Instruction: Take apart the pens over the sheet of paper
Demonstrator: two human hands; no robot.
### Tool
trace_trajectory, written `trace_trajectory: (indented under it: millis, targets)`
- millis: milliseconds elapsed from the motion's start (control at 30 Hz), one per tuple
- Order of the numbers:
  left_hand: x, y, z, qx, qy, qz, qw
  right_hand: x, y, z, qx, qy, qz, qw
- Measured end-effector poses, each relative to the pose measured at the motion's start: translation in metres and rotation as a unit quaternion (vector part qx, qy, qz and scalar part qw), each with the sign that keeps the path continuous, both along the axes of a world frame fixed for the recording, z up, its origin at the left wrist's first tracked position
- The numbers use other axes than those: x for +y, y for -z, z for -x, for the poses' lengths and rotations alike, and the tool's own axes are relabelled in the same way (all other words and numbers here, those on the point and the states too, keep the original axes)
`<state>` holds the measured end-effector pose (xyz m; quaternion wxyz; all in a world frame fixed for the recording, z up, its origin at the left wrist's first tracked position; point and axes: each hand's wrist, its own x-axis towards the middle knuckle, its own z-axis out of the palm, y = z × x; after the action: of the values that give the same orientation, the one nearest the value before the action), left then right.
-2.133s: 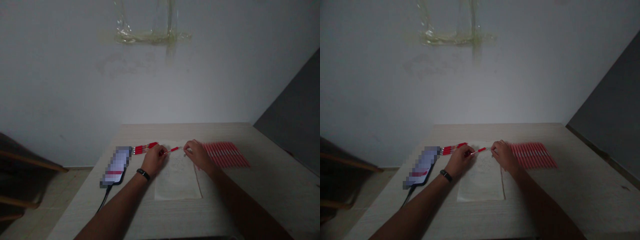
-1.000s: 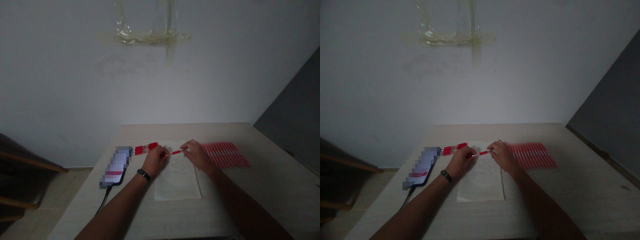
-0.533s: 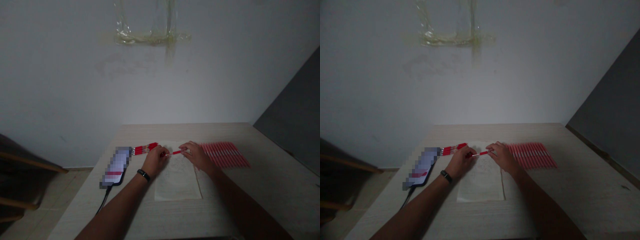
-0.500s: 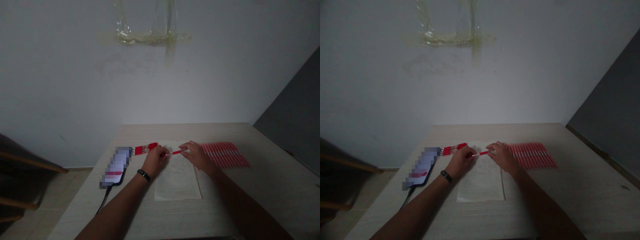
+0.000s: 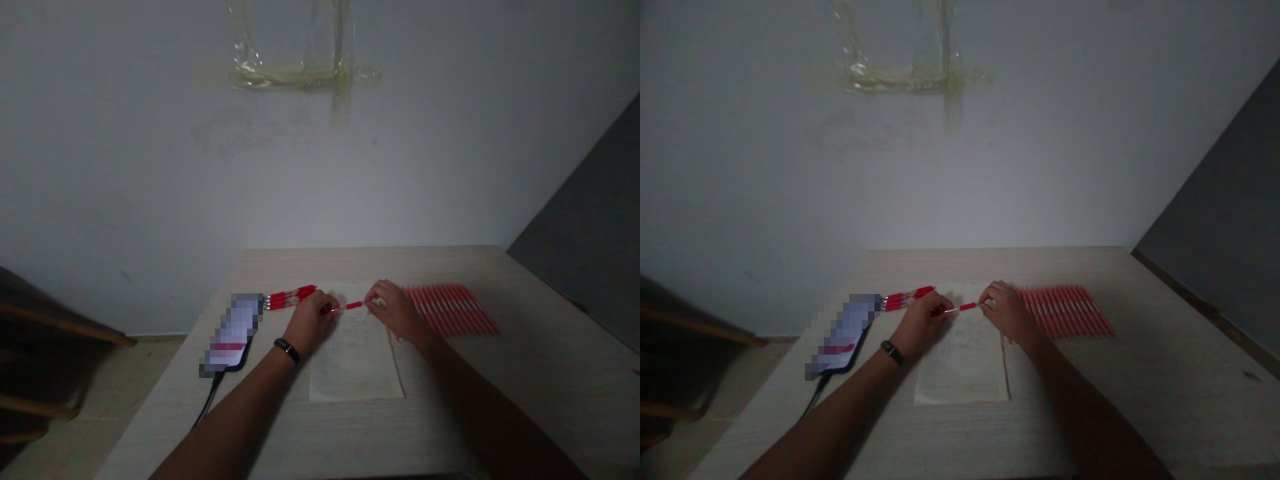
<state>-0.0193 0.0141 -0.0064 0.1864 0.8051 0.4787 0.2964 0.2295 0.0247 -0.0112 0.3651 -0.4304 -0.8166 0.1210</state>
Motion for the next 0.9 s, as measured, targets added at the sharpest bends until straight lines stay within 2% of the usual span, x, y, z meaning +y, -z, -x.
trace_trajectory:
  millis: [400,900]
  targets:
    - [-0.0009,-0.0004,0.001,0.025,0.013,-0.006,1.0,-0.0044,-0.0011,0.0016,-0.009,-0.02,0.015,1.0]
    - [0.003,0.0073,0.002,0.017,-0.022,0.0,1.0,-0.0008,-0.0001,-0.0039,-0.036,0.003,0.043,0.998]
